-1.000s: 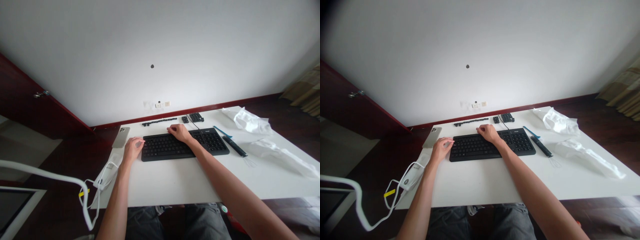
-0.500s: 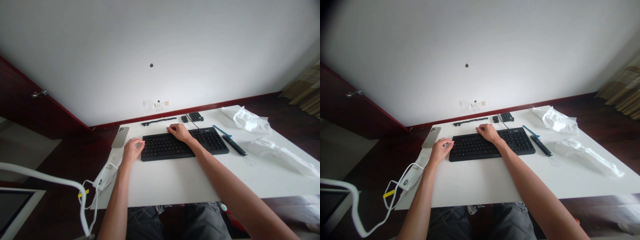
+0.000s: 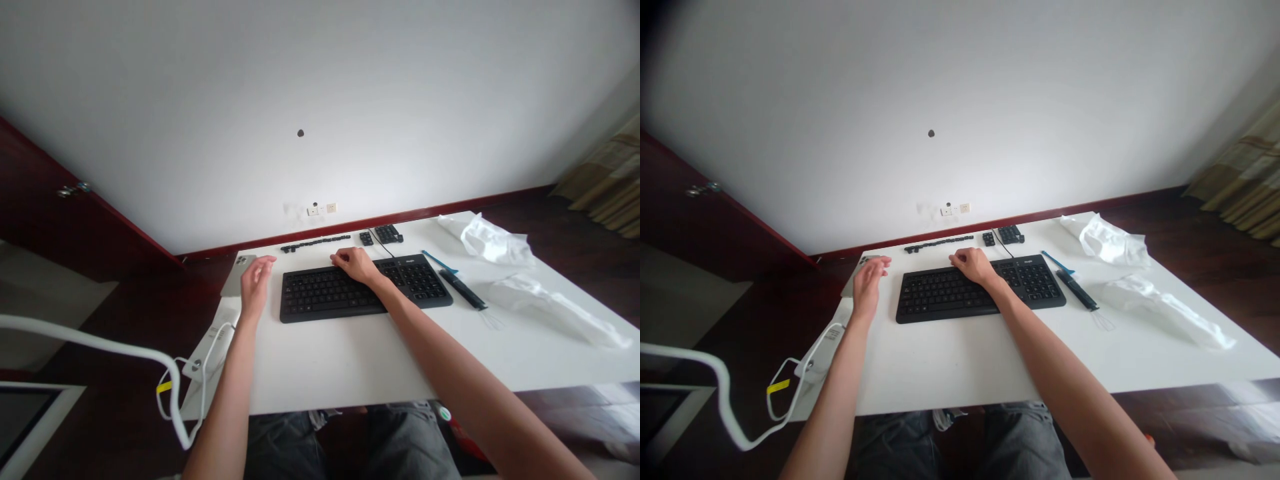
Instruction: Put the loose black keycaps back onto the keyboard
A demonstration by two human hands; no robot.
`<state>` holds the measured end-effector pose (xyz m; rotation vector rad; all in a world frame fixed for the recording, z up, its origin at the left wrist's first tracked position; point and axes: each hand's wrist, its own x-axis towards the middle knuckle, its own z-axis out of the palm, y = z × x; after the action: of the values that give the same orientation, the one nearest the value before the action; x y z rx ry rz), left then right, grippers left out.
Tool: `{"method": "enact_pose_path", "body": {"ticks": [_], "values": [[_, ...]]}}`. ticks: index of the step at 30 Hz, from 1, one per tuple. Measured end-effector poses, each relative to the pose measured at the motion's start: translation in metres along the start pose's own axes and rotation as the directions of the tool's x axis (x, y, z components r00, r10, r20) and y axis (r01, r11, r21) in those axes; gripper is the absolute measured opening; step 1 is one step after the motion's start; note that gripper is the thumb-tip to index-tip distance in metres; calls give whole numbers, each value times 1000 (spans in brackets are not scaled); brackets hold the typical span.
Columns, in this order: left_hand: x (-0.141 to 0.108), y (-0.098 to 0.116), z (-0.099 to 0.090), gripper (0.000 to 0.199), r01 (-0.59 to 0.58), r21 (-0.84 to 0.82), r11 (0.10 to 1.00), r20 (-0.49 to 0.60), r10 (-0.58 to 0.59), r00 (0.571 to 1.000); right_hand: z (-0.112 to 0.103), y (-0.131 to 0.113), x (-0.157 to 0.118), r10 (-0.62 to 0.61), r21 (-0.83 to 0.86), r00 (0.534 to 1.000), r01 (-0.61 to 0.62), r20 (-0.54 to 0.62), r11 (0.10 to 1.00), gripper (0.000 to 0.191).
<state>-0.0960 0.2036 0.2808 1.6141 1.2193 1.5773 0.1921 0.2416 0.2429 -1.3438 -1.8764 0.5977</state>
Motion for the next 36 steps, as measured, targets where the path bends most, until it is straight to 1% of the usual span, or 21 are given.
{"method": "enact_pose_path", "body": {"ticks": [1,2,4,6,8,9,11,12,13,15,16,18,21,24,26,27,28,29,30,33,36], "values": [[8,10,3,35,12,-135,991,-51,-19,998,0,0,0,-1,-2,1000,1,0,1000,35],[17,20,5,49,17,-284,959,-104,-49,993,0,0,0,-2,-3,1000,2,0,1000,35],[33,36,10,59,95,-492,865,-71,-149,986,0,-1,0,-5,-1,1000,5,-1,1000,35],[43,42,17,60,187,-599,779,-29,-254,967,-1,-2,-1,-5,3,1000,5,2,1000,35],[46,33,27,59,285,-629,724,11,-358,934,-1,-3,-1,-4,5,1000,4,5,1000,35],[44,24,33,59,345,-621,704,39,-411,911,-1,-3,-1,-4,4,1000,4,4,1000,35],[38,3,45,61,475,-578,663,96,-523,847,-2,-4,-1,-6,3,1000,6,4,1000,36],[34,-8,49,61,500,-565,656,90,-553,828,-2,-4,-1,-8,3,1000,8,4,1000,36],[31,-16,52,60,521,-561,643,117,-562,819,-2,-4,-1,-8,2,1000,8,5,1000,37],[27,-24,52,58,504,-576,643,129,-537,834,-2,-4,-1,-7,0,1000,7,10,1000,37],[27,-23,50,57,487,-590,645,131,-518,845,-2,-5,-1,-4,0,1000,4,11,1000,37],[30,-14,43,56,444,-623,643,120,-483,867,-2,-4,0,4,2,1000,-4,13,1000,37],[36,10,31,56,374,-681,629,104,-423,900,-2,-3,0,2,8,1000,-2,13,1000,36],[35,21,30,55,323,-706,630,99,-363,926,-2,-3,0,-1,6,1000,1,11,1000,37],[28,16,37,54,366,-688,627,129,-391,911,-2,-3,0,9,9,1000,-9,14,1000,37],[24,11,42,55,414,-662,625,151,-430,890,-2,-4,0,12,11,1000,-12,16,1000,37],[20,5,47,56,462,-625,629,156,-480,863,-2,-4,0,12,13,1000,-12,18,1000,36],[16,-1,52,56,477,-593,648,130,-508,851,-3,-5,-1,10,14,1000,-10,18,1000,36],[13,-5,56,55,494,-568,658,142,-513,846,-3,-5,-1,7,13,1000,-7,17,1000,36],[13,-5,58,54,493,-573,655,190,-479,857,-3,-6,-1,8,6,1000,-8,12,1000,36],[21,8,48,54,452,-605,656,178,-442,879,-3,-6,-1,15,5,1000,-15,15,1000,36]]}}
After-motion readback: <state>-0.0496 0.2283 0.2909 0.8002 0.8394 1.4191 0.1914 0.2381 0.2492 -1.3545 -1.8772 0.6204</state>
